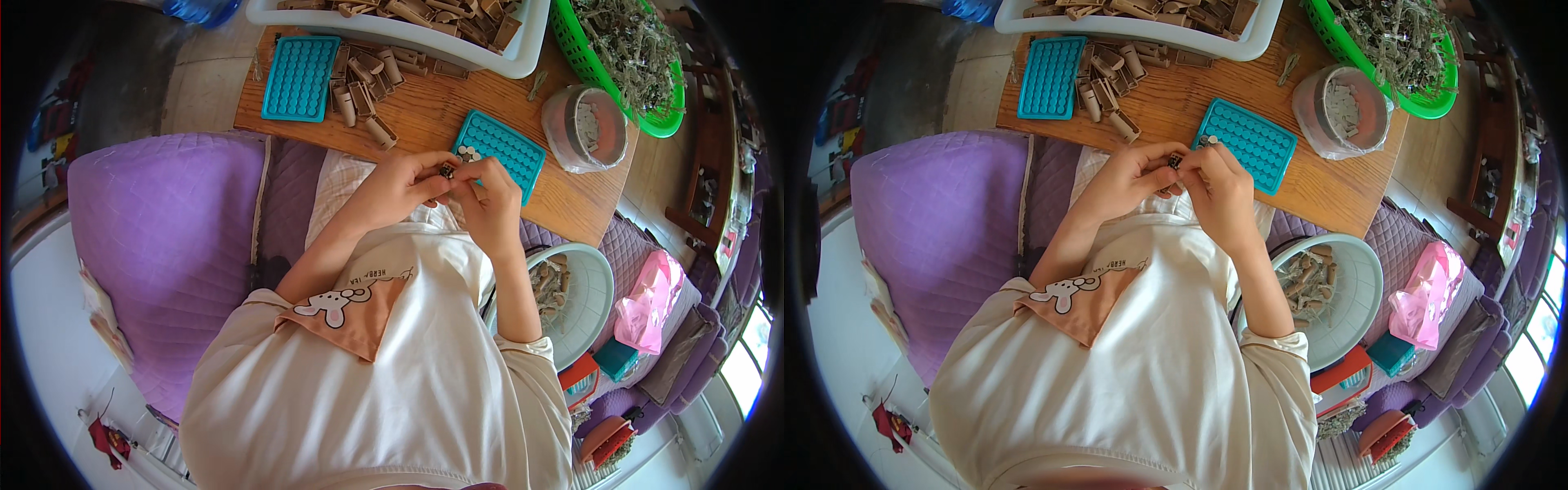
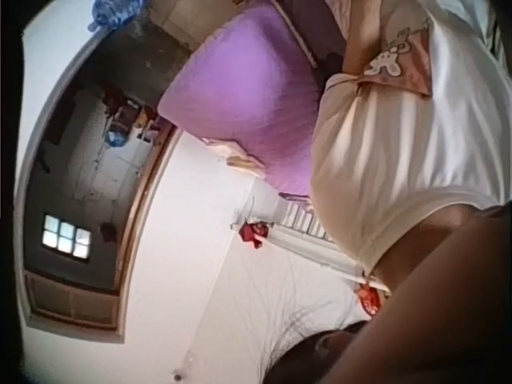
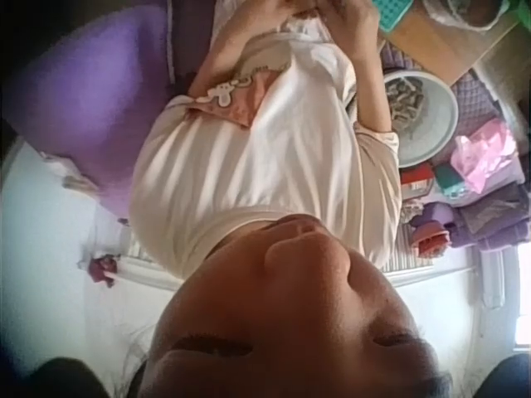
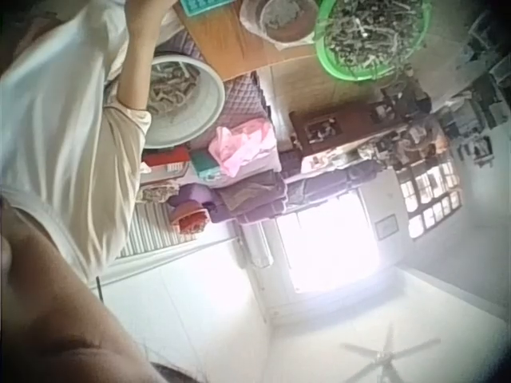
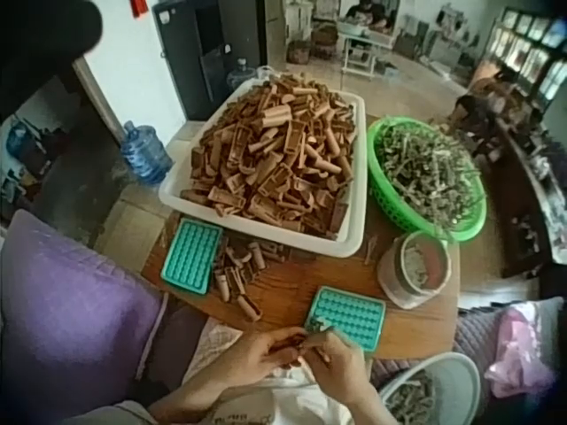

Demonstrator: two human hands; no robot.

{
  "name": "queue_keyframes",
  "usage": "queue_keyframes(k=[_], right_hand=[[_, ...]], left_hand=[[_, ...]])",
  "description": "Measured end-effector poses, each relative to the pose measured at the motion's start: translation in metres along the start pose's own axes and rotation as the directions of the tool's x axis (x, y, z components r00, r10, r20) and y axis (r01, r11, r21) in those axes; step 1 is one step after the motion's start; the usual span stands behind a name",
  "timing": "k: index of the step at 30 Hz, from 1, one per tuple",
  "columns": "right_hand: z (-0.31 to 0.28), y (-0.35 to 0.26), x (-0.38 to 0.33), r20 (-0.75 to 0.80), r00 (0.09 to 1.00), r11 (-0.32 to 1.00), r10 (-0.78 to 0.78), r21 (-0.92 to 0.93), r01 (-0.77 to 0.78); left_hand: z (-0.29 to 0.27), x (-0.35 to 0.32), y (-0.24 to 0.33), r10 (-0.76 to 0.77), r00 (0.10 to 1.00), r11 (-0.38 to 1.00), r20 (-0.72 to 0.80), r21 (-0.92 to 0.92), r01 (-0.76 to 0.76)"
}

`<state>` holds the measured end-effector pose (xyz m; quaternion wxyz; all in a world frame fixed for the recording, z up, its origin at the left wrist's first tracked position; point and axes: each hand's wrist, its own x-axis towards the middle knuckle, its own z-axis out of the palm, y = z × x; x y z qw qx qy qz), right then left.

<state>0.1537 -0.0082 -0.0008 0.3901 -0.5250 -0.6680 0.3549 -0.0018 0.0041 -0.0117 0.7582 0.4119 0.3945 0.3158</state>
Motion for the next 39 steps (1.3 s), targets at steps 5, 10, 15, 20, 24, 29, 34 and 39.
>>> queue_keyframes(k=[5, 10, 15, 20, 24, 29, 34, 39], right_hand=[[-0.020, -0.016, 0.027, 0.247, 0.959, 0.990, 0.140, -0.001, -0.144], [-0.008, 0.013, 0.063, 0.365, 0.927, 0.990, -0.089, 0.137, 0.041], [0.022, 0.059, 0.090, 0.221, 0.931, 0.682, -0.292, -0.634, 0.364], [0.031, 0.054, 0.090, 0.183, 0.972, 0.752, -0.150, -0.617, 0.233], [0.020, 0.021, 0.072, -0.031, 0.999, 0.967, -0.033, -0.253, 0.024], [0.010, 0.004, 0.037, -0.155, 0.961, 0.959, 0.229, 0.204, -0.196], [0.005, -0.021, 0.017, -0.125, 0.933, 0.762, 0.337, 0.618, -0.193], [0.008, -0.031, 0.005, -0.164, 0.945, 0.835, 0.284, 0.527, -0.159]], left_hand=[[-0.009, -0.002, 0.021, -0.054, 0.975, 0.943, 0.217, 0.333, -0.022], [-0.039, -0.016, 0.018, -0.070, 0.957, 0.990, 0.281, -0.097, 0.101], [-0.052, -0.022, 0.010, -0.066, 0.988, 0.971, -0.142, -0.237, 0.030], [-0.049, -0.019, 0.010, -0.001, 0.959, 0.956, -0.283, -0.281, -0.082], [-0.040, -0.010, 0.011, 0.021, 0.943, 0.935, -0.331, -0.326, -0.136], [-0.017, -0.002, 0.020, 0.186, 0.903, 0.841, -0.388, -0.412, -0.350], [0.003, 0.001, 0.021, 0.304, 0.862, 0.857, -0.405, -0.280, -0.434], [0.019, -0.003, 0.021, 0.369, 0.867, 0.843, -0.335, -0.272, -0.463]])
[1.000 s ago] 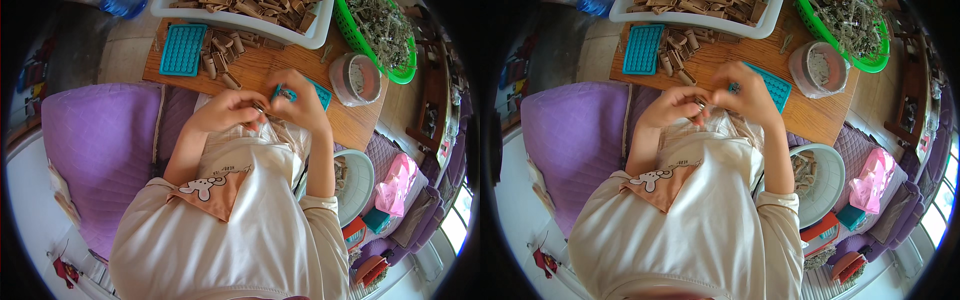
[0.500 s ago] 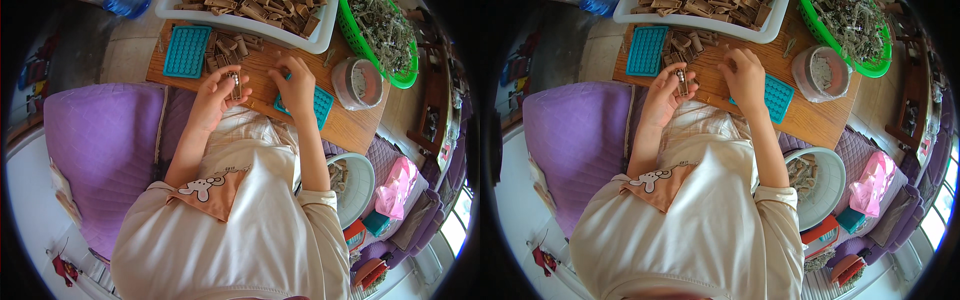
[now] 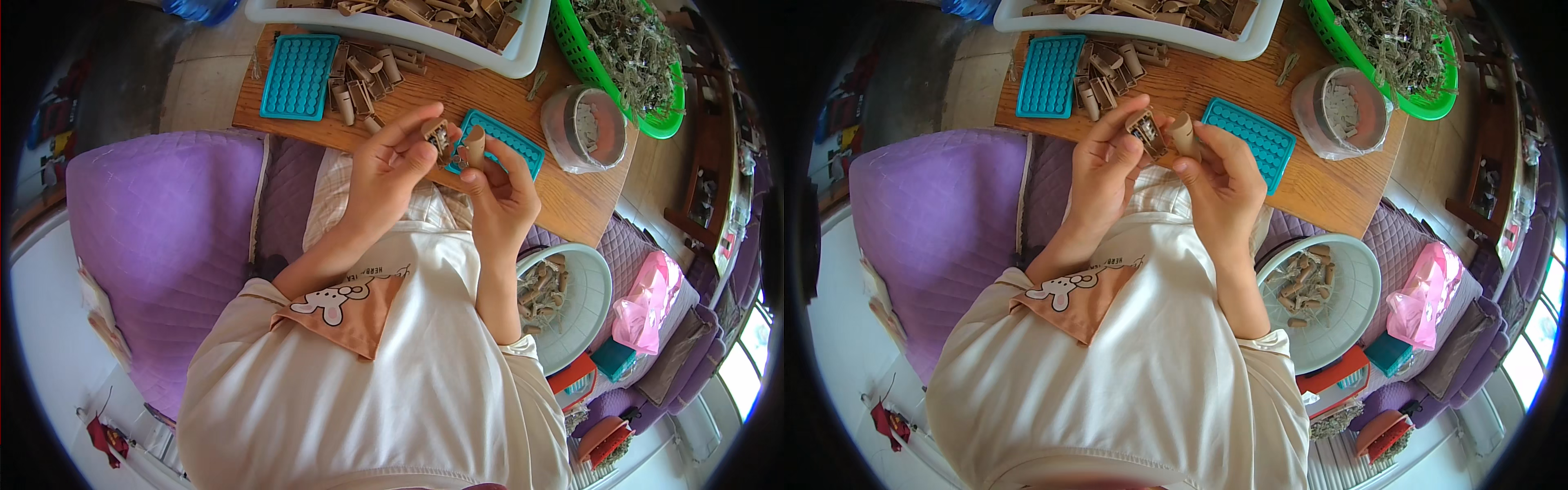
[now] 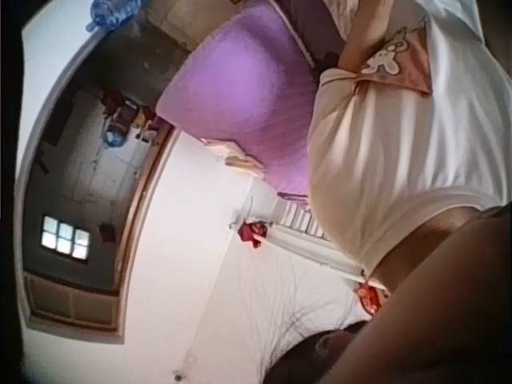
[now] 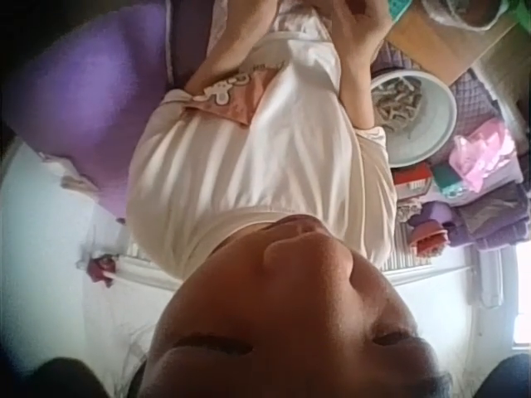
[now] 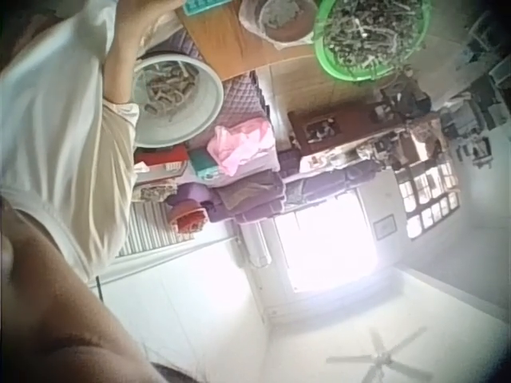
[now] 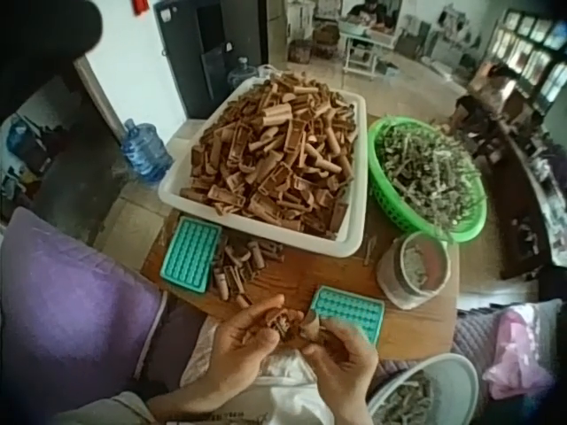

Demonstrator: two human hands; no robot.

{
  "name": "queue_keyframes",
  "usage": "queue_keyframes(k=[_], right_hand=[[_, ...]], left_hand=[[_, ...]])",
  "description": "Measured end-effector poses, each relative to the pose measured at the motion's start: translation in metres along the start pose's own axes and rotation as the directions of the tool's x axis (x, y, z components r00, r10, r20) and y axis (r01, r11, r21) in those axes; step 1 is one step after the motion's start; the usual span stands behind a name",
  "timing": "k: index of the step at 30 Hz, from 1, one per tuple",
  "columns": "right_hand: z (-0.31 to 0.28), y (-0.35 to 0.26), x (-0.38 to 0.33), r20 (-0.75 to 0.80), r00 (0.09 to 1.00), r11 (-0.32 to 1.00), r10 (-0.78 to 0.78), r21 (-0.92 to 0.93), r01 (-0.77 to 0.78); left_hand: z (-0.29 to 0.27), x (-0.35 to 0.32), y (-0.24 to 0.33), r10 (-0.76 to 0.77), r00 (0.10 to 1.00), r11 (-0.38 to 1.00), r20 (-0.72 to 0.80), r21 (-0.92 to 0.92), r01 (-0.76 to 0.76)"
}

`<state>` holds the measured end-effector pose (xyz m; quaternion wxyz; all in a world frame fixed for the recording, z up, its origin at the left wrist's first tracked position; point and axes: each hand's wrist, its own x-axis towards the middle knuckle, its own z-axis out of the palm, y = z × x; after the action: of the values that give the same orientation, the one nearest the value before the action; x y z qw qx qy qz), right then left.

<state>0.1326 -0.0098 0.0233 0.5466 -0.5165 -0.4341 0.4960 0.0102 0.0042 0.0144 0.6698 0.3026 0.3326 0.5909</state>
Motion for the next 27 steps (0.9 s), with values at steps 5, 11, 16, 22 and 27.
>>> queue_keyframes(k=[5, 11, 16, 22, 27], right_hand=[[0.001, -0.003, -0.008, -0.030, 0.994, 0.993, -0.108, -0.054, 0.106], [0.004, 0.001, -0.010, -0.007, 0.986, 0.981, -0.165, -0.101, 0.164], [0.007, 0.001, -0.014, -0.062, 0.998, 0.990, 0.004, 0.144, 0.005], [0.008, 0.007, -0.016, -0.107, 0.982, 0.979, -0.156, 0.111, 0.168], [0.009, 0.001, -0.018, -0.114, 0.972, 0.978, -0.207, -0.038, 0.204]], left_hand=[[0.007, -0.006, 0.002, -0.008, 0.997, 0.999, 0.071, -0.048, 0.011], [0.016, -0.006, 0.007, 0.038, 0.993, 0.998, 0.114, -0.050, -0.033], [0.015, -0.009, 0.004, 0.055, 0.991, 0.997, 0.123, 0.055, -0.062], [0.020, -0.011, 0.009, 0.040, 0.990, 0.977, 0.133, 0.202, -0.067], [0.022, -0.015, 0.007, 0.023, 0.996, 0.973, 0.089, 0.227, -0.043]])
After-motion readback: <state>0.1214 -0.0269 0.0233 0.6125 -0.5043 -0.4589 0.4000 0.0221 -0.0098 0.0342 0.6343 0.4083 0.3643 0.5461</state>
